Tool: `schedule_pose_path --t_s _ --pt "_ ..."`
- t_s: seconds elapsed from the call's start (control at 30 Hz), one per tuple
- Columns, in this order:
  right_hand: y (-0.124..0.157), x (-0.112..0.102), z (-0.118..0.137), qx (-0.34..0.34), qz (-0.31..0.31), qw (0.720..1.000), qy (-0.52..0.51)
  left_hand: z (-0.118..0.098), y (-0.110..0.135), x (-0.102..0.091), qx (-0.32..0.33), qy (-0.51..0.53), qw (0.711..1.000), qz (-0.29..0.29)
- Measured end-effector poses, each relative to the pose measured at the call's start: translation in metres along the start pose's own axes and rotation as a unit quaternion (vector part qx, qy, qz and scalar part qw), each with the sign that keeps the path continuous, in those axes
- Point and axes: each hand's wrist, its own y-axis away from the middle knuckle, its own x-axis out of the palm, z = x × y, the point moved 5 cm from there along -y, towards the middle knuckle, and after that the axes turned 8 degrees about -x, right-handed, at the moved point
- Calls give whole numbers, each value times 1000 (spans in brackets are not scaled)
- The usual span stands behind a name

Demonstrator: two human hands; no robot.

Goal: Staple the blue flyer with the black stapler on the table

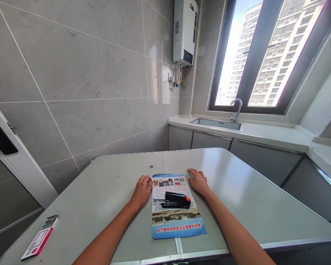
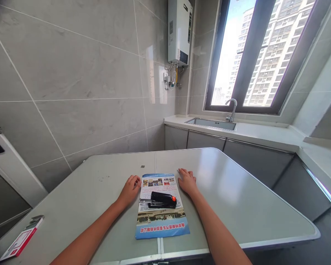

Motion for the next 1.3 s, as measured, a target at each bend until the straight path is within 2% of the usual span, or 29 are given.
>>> schedule_pose_path --t_s 0.17,0.3,0.4,0.57,0.63,0.73,0.87,1.03,1.1,1.17,1.23,1.3 --pt "-2 -4 -5 5 -22 1000 -13 32 -32 1 -72 -58 996 9" --pt "-1 -4 -1 -24 -22 999 -24 39 -68 4 -49 -82 995 15" --pt "0 -4 3 -43 -20 998 -28 36 -93 15 -17 -88 996 27" --pt "1 -4 4 -55 -21 998 -33 32 -108 40 6 -95 993 65" --pt "0 -3 3 -52 -21 998 -38 31 -104 43 3 -104 992 74" --pt "0 -3 2 -47 -23 997 -51 28 -89 36 3 -124 989 78" --pt "2 -7 9 -50 -51 994 -81 28 -55 11 -14 -158 985 66" --pt "3 -15 26 -91 -85 984 -127 28 -4 -16 -52 -181 982 35" --pt "5 -19 32 -100 -93 981 -140 21 11 -22 -48 -106 993 22" --pt "9 -25 38 -110 -97 977 -153 10 20 -26 -43 31 998 17" --pt "14 -32 46 -129 -90 974 -165 -3 25 -28 -39 150 988 21" --pt "20 -39 57 -169 -57 965 -190 -18 28 -30 -14 205 978 30"
